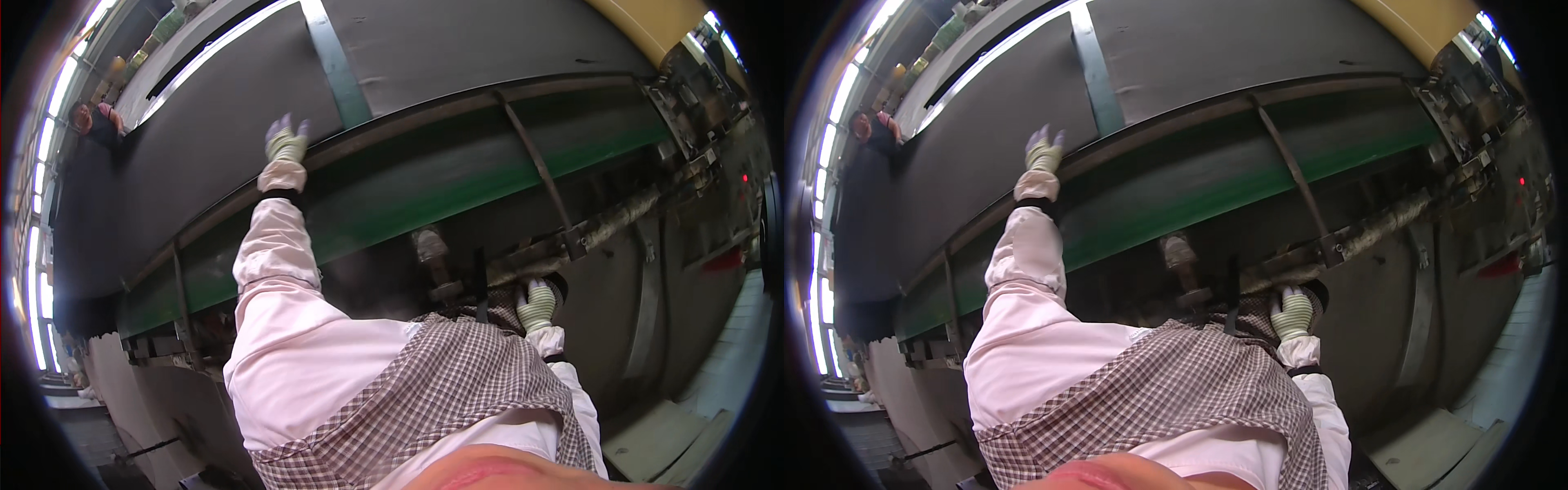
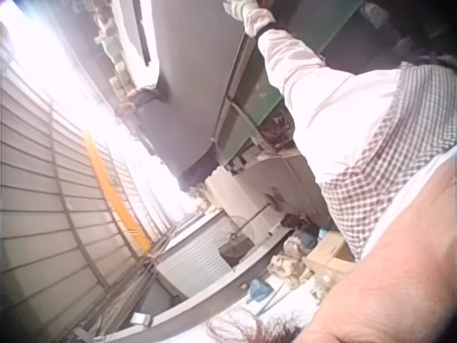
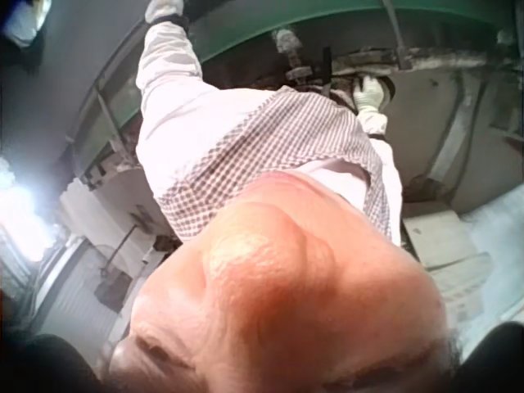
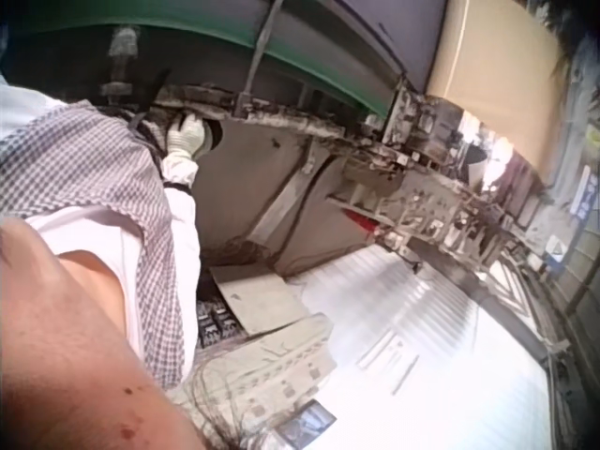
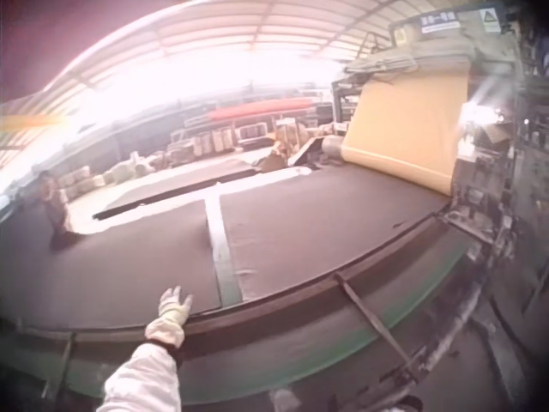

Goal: Operate an industrial conveyor machine to process and manage large sheets of material.

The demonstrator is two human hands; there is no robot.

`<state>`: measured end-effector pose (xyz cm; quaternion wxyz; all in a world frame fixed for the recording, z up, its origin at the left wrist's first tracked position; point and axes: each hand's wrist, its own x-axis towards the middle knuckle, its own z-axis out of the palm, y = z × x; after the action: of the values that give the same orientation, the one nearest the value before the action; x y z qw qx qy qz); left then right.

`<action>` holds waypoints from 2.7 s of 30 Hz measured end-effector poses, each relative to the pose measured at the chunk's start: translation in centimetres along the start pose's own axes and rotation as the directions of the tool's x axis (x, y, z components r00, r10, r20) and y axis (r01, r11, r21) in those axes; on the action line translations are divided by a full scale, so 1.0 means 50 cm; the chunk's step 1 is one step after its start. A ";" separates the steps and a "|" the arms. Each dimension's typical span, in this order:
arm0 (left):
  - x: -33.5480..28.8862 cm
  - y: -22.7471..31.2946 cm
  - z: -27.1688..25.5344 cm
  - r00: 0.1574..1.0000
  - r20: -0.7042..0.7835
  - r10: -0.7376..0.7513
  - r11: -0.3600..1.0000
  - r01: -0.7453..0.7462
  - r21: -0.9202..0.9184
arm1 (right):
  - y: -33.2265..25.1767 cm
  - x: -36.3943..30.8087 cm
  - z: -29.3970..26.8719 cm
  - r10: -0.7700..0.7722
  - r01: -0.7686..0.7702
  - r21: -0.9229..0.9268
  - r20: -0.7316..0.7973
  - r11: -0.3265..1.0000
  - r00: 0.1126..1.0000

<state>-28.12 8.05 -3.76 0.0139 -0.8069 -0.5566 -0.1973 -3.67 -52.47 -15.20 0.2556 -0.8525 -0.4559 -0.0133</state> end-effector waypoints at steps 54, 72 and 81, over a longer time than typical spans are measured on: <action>-0.048 0.531 -0.007 0.815 0.420 0.398 0.899 -0.437 -0.003 | -0.021 0.003 -0.036 -0.003 0.010 0.134 -0.053 0.991 0.999; -0.025 0.966 0.072 0.672 0.463 0.578 0.815 -0.497 -0.297 | -0.011 0.018 -0.026 -0.038 0.044 0.175 -0.040 0.984 0.998; -0.004 0.588 0.058 0.593 0.398 0.699 0.693 -0.700 -0.173 | -0.003 0.002 -0.013 0.006 -0.011 0.169 0.034 0.986 0.999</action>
<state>-0.76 -2.62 -0.71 -0.0337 -0.9824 -0.1836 0.0096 -3.58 -52.60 -14.53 0.3194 -0.8297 -0.4560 0.0409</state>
